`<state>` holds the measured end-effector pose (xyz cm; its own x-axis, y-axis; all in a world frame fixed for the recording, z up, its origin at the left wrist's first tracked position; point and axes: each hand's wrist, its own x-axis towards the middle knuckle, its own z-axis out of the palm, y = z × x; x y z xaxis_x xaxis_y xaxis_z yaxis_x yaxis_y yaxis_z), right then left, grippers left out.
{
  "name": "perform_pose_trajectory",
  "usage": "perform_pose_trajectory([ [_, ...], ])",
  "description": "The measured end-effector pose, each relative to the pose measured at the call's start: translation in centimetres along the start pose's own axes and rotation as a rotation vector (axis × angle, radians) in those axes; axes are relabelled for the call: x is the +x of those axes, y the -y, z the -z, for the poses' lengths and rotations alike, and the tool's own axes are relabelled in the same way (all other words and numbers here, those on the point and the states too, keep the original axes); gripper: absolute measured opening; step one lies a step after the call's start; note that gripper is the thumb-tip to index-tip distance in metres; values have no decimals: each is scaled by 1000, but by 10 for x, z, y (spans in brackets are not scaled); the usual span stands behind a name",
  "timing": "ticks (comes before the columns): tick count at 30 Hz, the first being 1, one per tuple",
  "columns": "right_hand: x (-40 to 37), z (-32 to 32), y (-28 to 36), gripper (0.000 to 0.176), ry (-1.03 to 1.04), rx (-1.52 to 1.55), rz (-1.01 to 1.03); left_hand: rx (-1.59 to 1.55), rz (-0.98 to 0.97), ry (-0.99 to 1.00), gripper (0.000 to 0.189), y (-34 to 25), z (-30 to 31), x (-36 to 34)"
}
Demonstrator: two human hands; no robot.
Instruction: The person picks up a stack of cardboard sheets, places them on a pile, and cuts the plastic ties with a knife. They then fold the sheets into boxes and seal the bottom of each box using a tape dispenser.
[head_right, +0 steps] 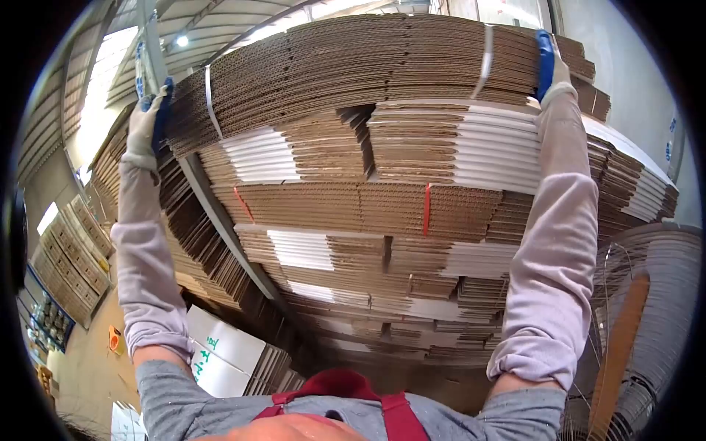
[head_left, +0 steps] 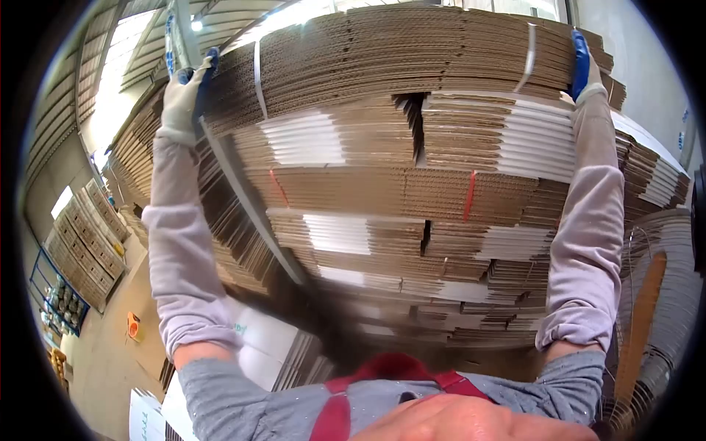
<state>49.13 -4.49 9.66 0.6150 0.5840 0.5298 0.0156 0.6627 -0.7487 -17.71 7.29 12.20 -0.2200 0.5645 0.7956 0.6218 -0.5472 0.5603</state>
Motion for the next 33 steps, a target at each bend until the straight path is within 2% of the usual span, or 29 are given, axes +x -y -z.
perform_pose_trajectory([
  [1, 7, 13, 1, 59, -112, -139, 143, -141, -52, 52, 55, -13, 20, -23],
  [2, 17, 38, 4, 58, -138, -173, 212, -242, -127, 23, 56, -32, 37, -49],
  [3, 20, 55, 7, 57, -168, -210, 278, -312, -68, -104, 53, -49, 57, -70],
  [4, -34, 34, 30, 55, -199, -56, 264, -470, -202, -44, 53, -64, 80, -98],
  [5, -101, 14, 59, 54, -228, 94, 251, -441, -325, -32, 51, -76, 105, -117],
  [6, -128, 19, 73, 53, -230, 130, 318, -769, -244, 100, 55, -64, 135, -124],
  [7, -149, 24, 81, 52, -229, 165, 380, -803, 24, 19, 62, -99, 138, -156],
  [8, -161, 39, 85, 51, -174, 177, 344, -810, 39, 28, 62, -109, 126, -170],
  [9, -175, 54, 89, 50, -121, 197, 312, -792, 187, 9, 62, -117, 115, -184],
  [10, -210, 42, 90, 49, -226, 182, 401, -769, 325, -14, 63, -122, 106, -195],
  [11, -274, -6, 93, 50, -370, 261, 430, -745, 458, -41, 64, -124, 100, -205],
  [12, -277, 14, 80, 53, -412, 173, 525, -723, 587, -70, 65, -121, 97, -211],
  [13, -302, 5, 77, 55, -474, 205, 463, -705, 715, -96, 65, -112, 96, -215],
  [14, -314, 7, 62, 53, -472, 310, 450, -876, 438, 127, 66, -73, 96, -225],
  [15, -299, 40, 39, 53, -421, 195, 569, -1021, 156, 342, 67, -24, 92, -237],
  [16, -312, 37, 32, 57, -331, 150, 583, -1018, 200, 457, 71, 4, 82, -240],
  [17, -348, -4, 56, 61, -470, 258, 379, -1011, 237, 576, 75, 24, 72, -238],
  [18, -337, 35, 31, 62, -211, 459, 334, -1259, 396, 660, 75, 35, 66, -235],
  [19, -324, 78, -4, 64, 48, 654, 283, -1252, 404, 611, 73, 48, 58, -233],
  [20, -333, 88, -18, 64, 39, 648, 285, -1361, 419, 650, 67, 50, 56, -235],
  [22, -353, 109, -40, 64, 580, 850, 264, -1561, 431, 753, 58, 55, 54, -241],
  [25, -356, 155, -76, 62, 676, 871, 154, -1420, 380, 756, 51, 125, 20, -229],
  [26, -376, 133, -56, 57, 711, 806, 93, -1387, 393, 708, 50, 133, 18, -235],
  [27, -378, 145, -65, 57, 724, 806, 90, -1388, 419, 654, 50, 135, 16, -245],
  [29, -377, 176, -87, 49, 372, 842, -21, -1403, 446, 568, 48, 141, 19, -263],
  [33, -383, 184, -98, 49, 197, 641, -52, -1386, 500, 396, 46, 149, 30, -309],
])
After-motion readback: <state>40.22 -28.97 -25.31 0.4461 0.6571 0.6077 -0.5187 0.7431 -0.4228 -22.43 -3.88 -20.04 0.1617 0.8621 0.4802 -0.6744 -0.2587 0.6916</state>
